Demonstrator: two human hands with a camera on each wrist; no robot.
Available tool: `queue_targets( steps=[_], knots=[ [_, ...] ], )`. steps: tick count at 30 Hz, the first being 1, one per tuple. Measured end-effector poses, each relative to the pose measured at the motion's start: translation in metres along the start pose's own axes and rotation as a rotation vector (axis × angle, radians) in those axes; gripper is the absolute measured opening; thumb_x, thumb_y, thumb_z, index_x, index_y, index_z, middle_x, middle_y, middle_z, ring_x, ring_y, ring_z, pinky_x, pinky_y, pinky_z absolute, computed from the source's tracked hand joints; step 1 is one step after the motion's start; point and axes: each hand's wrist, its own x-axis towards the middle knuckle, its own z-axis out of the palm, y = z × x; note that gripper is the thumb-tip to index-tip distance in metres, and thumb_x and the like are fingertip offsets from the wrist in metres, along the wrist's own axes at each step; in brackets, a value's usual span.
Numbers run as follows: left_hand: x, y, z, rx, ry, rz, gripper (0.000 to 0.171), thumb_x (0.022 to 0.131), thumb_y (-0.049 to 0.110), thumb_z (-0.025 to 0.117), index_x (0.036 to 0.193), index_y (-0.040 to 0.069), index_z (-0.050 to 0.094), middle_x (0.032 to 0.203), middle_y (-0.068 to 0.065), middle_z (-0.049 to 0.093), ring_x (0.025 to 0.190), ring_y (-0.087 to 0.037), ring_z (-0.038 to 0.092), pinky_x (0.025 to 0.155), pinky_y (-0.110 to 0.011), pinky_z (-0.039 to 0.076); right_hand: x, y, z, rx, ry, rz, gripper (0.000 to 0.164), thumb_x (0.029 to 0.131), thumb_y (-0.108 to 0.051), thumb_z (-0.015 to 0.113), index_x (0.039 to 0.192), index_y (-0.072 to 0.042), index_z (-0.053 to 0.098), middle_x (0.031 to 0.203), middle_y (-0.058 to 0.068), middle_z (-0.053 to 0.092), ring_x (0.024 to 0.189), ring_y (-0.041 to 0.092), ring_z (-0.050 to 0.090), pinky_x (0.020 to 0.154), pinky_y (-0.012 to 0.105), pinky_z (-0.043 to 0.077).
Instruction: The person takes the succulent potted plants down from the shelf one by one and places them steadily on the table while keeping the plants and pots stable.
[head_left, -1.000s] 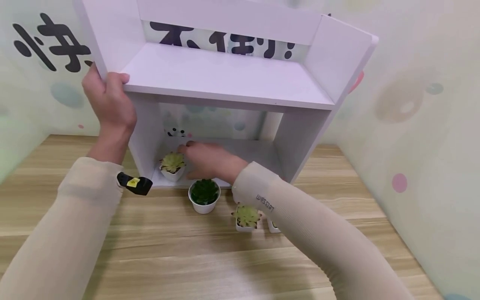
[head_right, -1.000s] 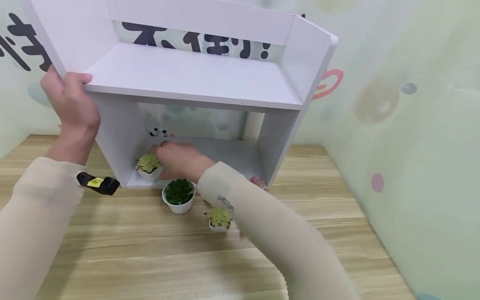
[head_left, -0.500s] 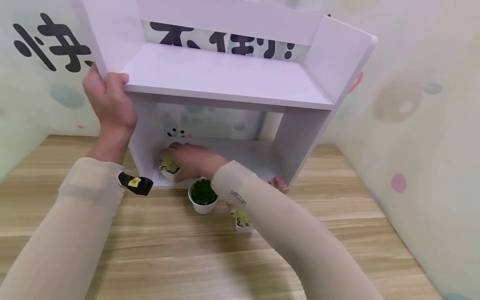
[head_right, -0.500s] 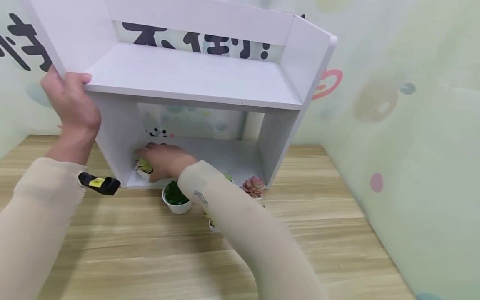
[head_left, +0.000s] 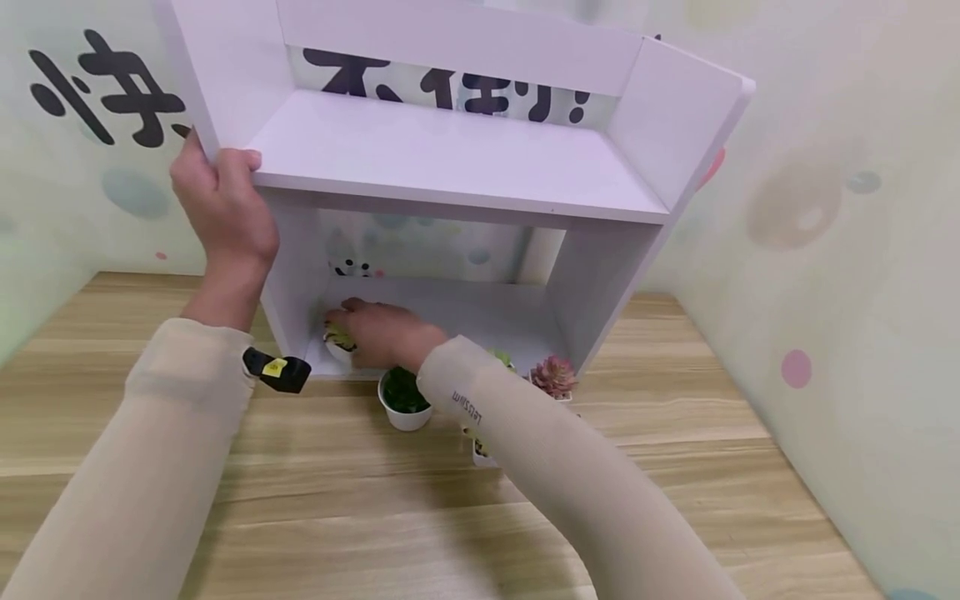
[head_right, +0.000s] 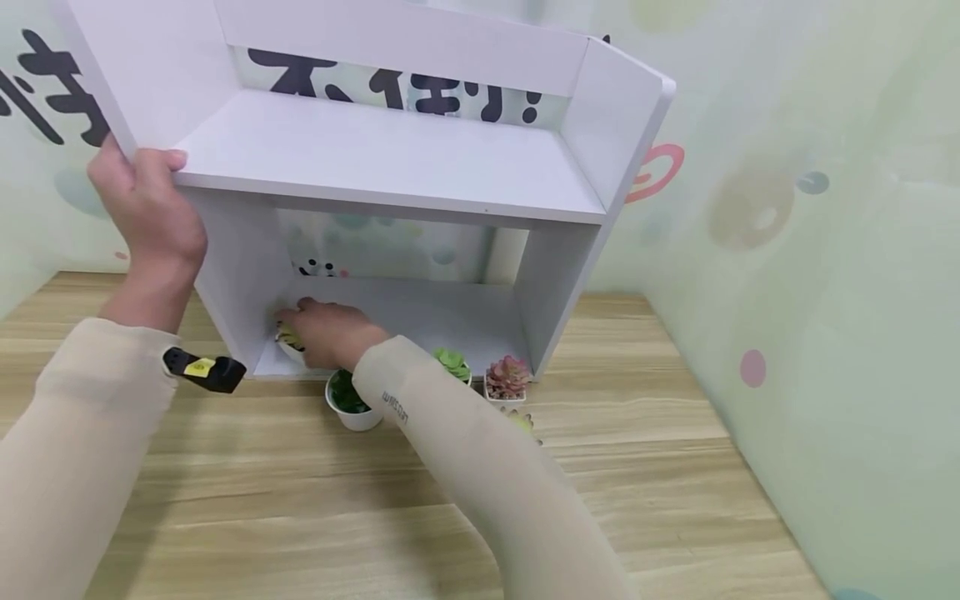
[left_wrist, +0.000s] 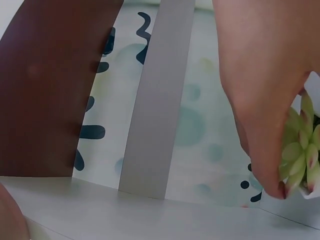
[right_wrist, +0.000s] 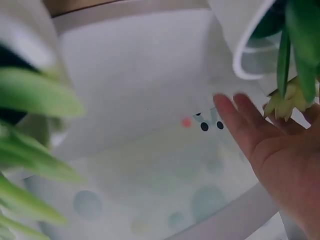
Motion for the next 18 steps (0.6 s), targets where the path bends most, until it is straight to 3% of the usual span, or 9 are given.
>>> queue_targets(
  steps=[5, 12, 18],
  knots=[
    [0.000, -0.002, 0.000, 0.007, 0.012, -0.006, 0.039, 0.085, 0.013, 0.041, 0.113, 0.008, 0.068, 0.123, -0.001, 0.073, 0.108, -0.005, 0.060, 0.092, -0.019, 0.040, 0.000, 0.002, 0.000, 0.017, 0.024, 0.020, 0.061, 0.092, -0.029, 0.073, 0.147, -0.022, 0.047, 0.136, 0.000, 0.054, 0.115, 0.011, 0.056, 0.101, 0.027, 0.048],
    [0.000, 0.000, -0.002, 0.019, 0.022, -0.018, 0.036, 0.086, 0.014, 0.041, 0.110, 0.010, 0.068, 0.123, 0.000, 0.073, 0.109, -0.005, 0.060, 0.093, -0.019, 0.039, -0.004, 0.007, -0.002, 0.021, 0.022, 0.046, 0.064, 0.089, -0.026, 0.077, 0.145, -0.015, 0.048, 0.138, 0.002, 0.053, 0.115, 0.012, 0.057, 0.101, 0.027, 0.049],
    [-0.001, -0.001, 0.000, 0.019, 0.011, -0.022, 0.039, 0.086, 0.015, 0.041, 0.114, 0.009, 0.069, 0.124, 0.001, 0.072, 0.110, -0.005, 0.059, 0.094, -0.019, 0.039, -0.015, 0.023, -0.007, 0.092, 0.057, -0.007, 0.065, 0.086, -0.022, 0.079, 0.144, -0.013, 0.049, 0.135, 0.004, 0.058, 0.117, 0.016, 0.057, 0.102, 0.031, 0.048]
  ],
)
